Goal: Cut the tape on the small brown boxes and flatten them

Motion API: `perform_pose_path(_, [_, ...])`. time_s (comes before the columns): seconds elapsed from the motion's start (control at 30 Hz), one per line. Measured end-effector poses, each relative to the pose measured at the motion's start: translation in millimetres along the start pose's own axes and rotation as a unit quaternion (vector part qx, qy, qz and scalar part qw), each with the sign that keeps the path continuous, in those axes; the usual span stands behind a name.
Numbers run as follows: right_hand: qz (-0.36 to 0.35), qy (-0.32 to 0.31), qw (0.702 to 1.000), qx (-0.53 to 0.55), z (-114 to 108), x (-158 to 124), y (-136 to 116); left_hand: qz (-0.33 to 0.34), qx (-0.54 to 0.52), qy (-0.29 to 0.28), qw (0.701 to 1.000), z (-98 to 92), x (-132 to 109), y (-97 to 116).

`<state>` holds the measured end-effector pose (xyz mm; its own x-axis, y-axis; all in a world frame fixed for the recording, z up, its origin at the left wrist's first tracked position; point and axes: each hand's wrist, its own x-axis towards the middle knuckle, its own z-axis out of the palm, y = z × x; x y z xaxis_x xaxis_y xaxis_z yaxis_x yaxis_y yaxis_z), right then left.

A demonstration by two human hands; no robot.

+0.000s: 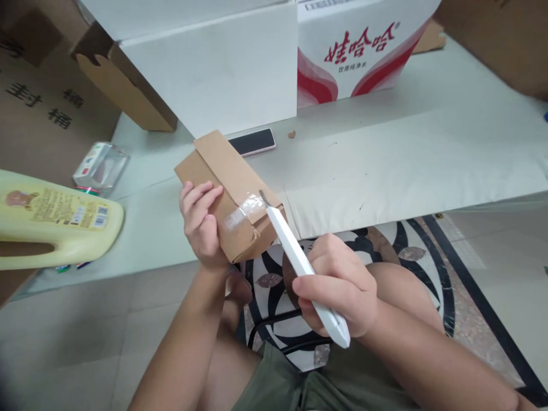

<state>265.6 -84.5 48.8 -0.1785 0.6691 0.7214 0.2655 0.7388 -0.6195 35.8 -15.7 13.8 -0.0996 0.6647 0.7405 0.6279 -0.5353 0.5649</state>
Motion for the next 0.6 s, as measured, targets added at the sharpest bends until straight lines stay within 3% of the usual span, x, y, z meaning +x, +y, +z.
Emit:
perform_pose_path(0.13, [-0.097, -0.023, 0.995, 0.013, 0.6, 11.1, -0.9, -0.004, 0.001, 0.002, 1.0, 0.8, -0.9, -1.5])
perform_pose_path(0.37, [-0.085, -0.042, 0.995, 0.022, 12.4, 11.8, 2.2, -0.001, -0.006, 0.007, 1.0, 1.9, -1.1, -2.0])
perform_pose_path(0.6, [-0.038, 0.069, 0.996, -0.04, 21.0, 1.0, 3.2, -0.005, 0.019, -0.005, 1.0, -0.2, -0.8, -1.6])
